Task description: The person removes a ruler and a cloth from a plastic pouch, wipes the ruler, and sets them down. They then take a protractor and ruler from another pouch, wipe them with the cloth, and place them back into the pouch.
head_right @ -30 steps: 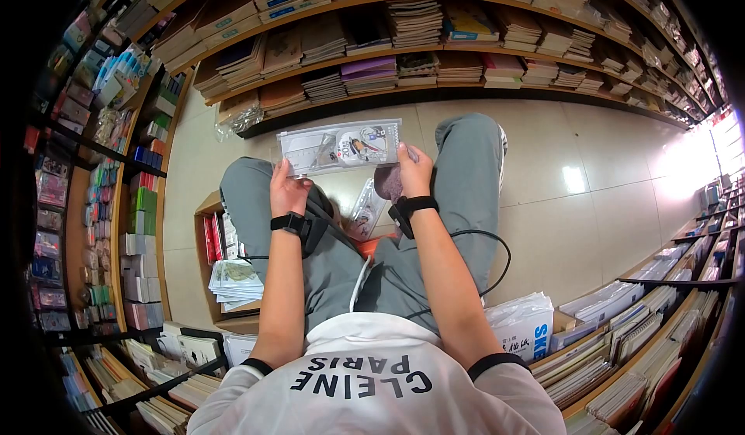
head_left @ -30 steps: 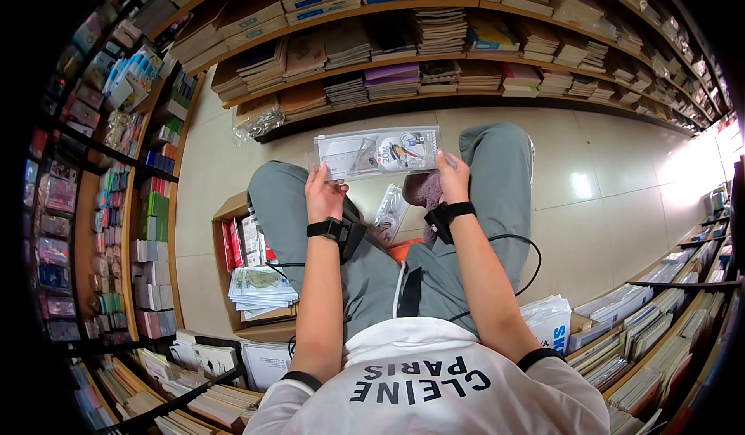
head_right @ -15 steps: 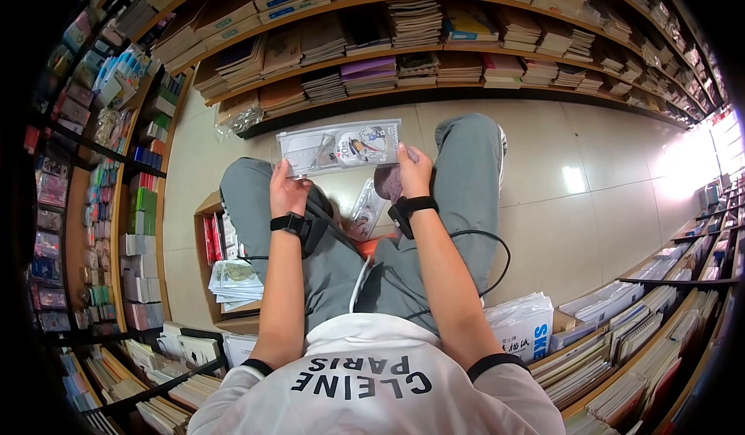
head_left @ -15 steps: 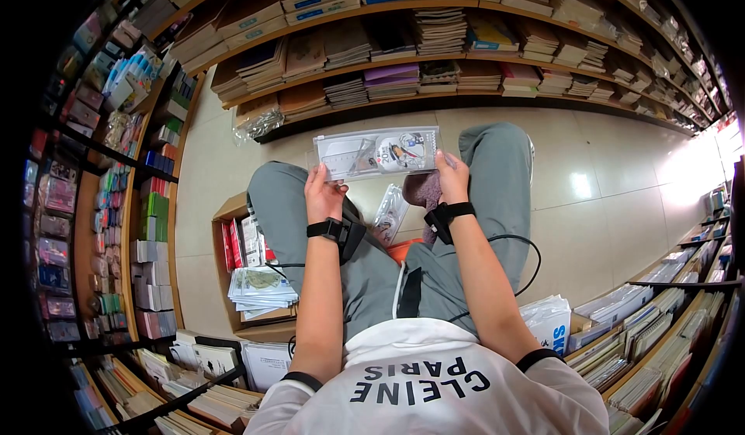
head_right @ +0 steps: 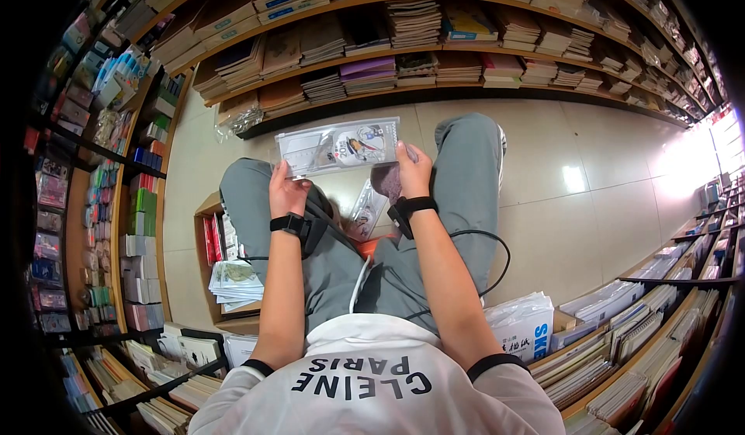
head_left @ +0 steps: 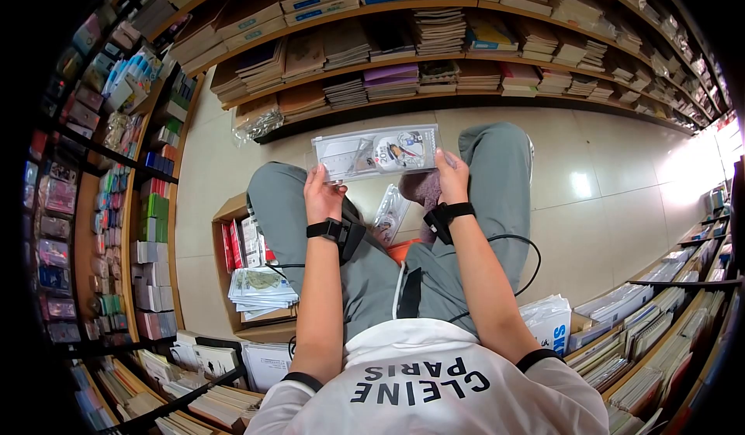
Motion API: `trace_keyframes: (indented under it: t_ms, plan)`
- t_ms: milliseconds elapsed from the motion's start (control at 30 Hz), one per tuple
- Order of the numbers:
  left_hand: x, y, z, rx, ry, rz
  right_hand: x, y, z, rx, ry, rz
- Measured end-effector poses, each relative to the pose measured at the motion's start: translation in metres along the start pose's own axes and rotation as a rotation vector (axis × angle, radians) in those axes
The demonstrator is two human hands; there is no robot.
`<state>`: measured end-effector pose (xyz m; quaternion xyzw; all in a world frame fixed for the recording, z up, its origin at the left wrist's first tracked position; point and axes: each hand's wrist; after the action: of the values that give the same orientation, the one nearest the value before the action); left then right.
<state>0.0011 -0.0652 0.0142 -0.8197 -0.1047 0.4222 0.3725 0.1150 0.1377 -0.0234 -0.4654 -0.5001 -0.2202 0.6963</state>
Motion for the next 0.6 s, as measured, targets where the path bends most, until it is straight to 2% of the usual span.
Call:
trace_keyframes:
  t_ms: [600]
  plan:
    - [0.0003,0.0015,0.0010,-0.012,0.000,-0.012,0.0001,-0.0004,0.0006,0.001,-0.002,0.010]
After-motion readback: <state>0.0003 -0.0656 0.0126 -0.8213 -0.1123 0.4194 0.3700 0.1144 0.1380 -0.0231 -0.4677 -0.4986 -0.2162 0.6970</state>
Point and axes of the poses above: each hand's wrist, its own z-axis towards the middle knuckle, its own y-axis out of the back of the hand, x = y × z, and after that the axes turned 13 degrees about y, right-handed
